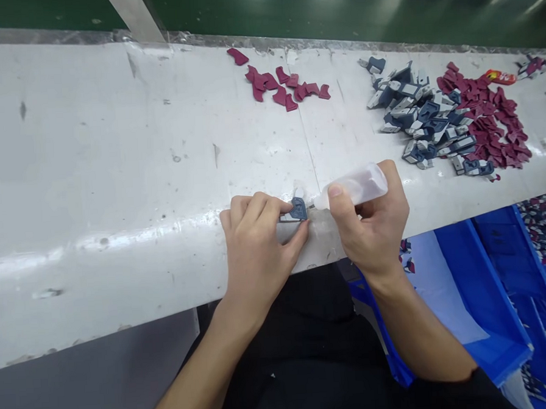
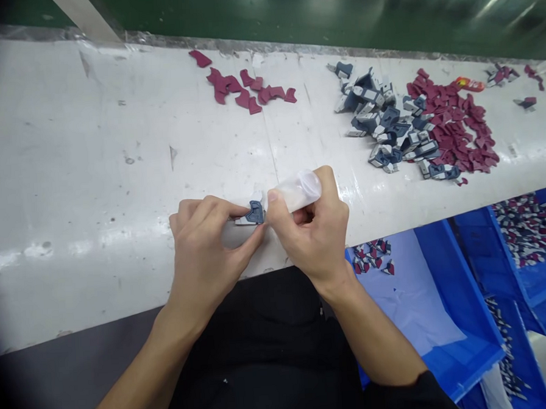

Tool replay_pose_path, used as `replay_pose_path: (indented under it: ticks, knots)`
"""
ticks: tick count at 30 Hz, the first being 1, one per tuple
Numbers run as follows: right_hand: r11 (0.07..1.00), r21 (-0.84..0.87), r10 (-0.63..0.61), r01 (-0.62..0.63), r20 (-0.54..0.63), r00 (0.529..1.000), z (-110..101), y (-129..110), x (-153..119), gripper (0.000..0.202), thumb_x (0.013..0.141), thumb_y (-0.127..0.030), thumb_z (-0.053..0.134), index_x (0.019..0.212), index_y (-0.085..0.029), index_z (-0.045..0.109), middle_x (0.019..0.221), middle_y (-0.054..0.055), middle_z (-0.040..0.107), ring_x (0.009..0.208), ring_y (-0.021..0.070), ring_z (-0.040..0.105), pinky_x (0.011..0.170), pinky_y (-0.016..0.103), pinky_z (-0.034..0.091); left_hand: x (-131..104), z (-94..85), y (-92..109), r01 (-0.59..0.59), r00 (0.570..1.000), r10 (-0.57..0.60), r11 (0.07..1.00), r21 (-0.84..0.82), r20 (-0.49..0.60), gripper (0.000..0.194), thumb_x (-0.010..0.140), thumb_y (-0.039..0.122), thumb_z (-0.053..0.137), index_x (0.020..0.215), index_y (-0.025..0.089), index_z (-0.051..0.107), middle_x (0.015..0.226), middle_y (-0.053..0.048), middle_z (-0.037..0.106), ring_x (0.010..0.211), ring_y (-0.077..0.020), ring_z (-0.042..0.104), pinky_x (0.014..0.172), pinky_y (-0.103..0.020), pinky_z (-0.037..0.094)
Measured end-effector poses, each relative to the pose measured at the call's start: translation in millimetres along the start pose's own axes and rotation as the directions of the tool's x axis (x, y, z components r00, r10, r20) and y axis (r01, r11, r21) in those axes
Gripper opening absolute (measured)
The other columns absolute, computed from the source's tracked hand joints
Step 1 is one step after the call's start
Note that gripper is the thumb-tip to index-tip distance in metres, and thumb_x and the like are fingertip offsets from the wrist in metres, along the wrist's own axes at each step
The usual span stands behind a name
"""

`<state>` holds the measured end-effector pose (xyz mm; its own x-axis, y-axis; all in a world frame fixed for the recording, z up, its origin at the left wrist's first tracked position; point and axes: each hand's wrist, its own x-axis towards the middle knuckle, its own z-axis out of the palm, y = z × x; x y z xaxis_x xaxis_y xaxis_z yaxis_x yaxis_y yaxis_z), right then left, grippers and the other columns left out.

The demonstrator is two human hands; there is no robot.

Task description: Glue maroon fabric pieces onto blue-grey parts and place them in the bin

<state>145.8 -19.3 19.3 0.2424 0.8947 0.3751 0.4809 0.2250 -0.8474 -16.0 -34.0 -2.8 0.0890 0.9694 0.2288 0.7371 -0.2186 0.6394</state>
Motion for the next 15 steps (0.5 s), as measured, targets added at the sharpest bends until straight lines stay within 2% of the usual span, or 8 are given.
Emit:
replay_pose_path:
  ticks: [3,5,8,10,12,14,15]
  knots:
    - [0.998,0.051,-0.032,0.034,-0.040,0.999,-4,-6,0,0.037,0.101,-0.040,0.082,0.088,-0.029,0.050,0.069,-0.006,0.048,0.051,0.0121,0.046,0.043,0.028,0.038,0,-0.1,0,-0.004,1.000,0.004,1.000,-0.001,-0.003,0.019,0.096,0.027,0.085,0.099,0.027,0.066,0.099,-0.001,0.076,0.105,-0.0288,0.062,0.087,-0.046,0.040]
    - [0.992,0.129,-0.006,0.016,-0.077,0.997,-6,-6,3,0.033,0.101,-0.041,0.081,0.090,-0.028,0.053,0.074,-0.006,0.052,0.052,0.0119,0.051,0.044,0.028,0.042,0,-0.1,0,-0.013,1.000,0.013,1.000,0.004,-0.009,0.019,0.096,0.026,0.085,0.099,0.026,0.066,0.099,-0.001,0.076,0.104,-0.0281,0.061,0.088,-0.044,0.040]
    - [0.956,0.267,0.118,-0.119,0.018,0.993,-9,4,14,0.028,0.100,-0.037,0.081,0.102,-0.029,0.054,0.086,-0.003,0.068,0.062,0.0158,0.069,0.048,0.028,0.049,0,0.2,-1,-0.024,1.000,0.024,0.999,0.023,-0.015,0.020,0.095,0.025,0.085,0.100,0.024,0.066,0.099,-0.002,0.075,0.104,-0.0274,0.060,0.088,-0.043,0.040]
    - [0.937,0.310,0.144,-0.164,0.086,0.986,-9,17,25,0.032,0.097,-0.033,0.082,0.111,-0.030,0.054,0.103,0.001,0.077,0.088,0.0222,0.081,0.065,0.033,0.062,-1,0.8,-1,-0.031,0.999,0.032,0.999,0.035,-0.024,0.020,0.095,0.024,0.084,0.101,0.023,0.066,0.098,-0.002,0.074,0.103,-0.0274,0.060,0.088,-0.042,0.040]
    - [0.953,0.286,0.091,-0.104,0.060,0.994,-9,31,36,0.035,0.097,-0.033,0.079,0.123,-0.031,0.056,0.124,0.006,0.077,0.119,0.0276,0.079,0.096,0.045,0.067,-2,1.6,-2,-0.043,0.998,0.045,0.998,0.046,-0.041,0.019,0.094,0.023,0.084,0.101,0.022,0.066,0.097,-0.002,0.074,0.101,-0.0274,0.059,0.087,-0.042,0.039]
    - [0.985,0.172,0.001,-0.006,0.028,1.000,-9,45,45,0.038,0.102,-0.036,0.072,0.137,-0.031,0.058,0.143,0.010,0.072,0.140,0.0304,0.070,0.122,0.056,0.055,-3,2.6,-3,-0.052,0.996,0.056,0.997,0.061,-0.069,0.018,0.095,0.022,0.083,0.102,0.022,0.067,0.097,-0.003,0.073,0.100,-0.0274,0.058,0.086,-0.041,0.039]
    - [0.995,0.093,-0.031,0.027,0.042,0.999,-9,51,49,0.039,0.105,-0.037,0.068,0.142,-0.031,0.058,0.148,0.011,0.070,0.145,0.0311,0.066,0.127,0.059,0.050,-3,3.1,-4,-0.050,0.995,0.056,0.996,0.069,-0.086,0.016,0.095,0.022,0.082,0.103,0.021,0.067,0.097,-0.003,0.072,0.100,-0.0275,0.057,0.086,-0.041,0.039]
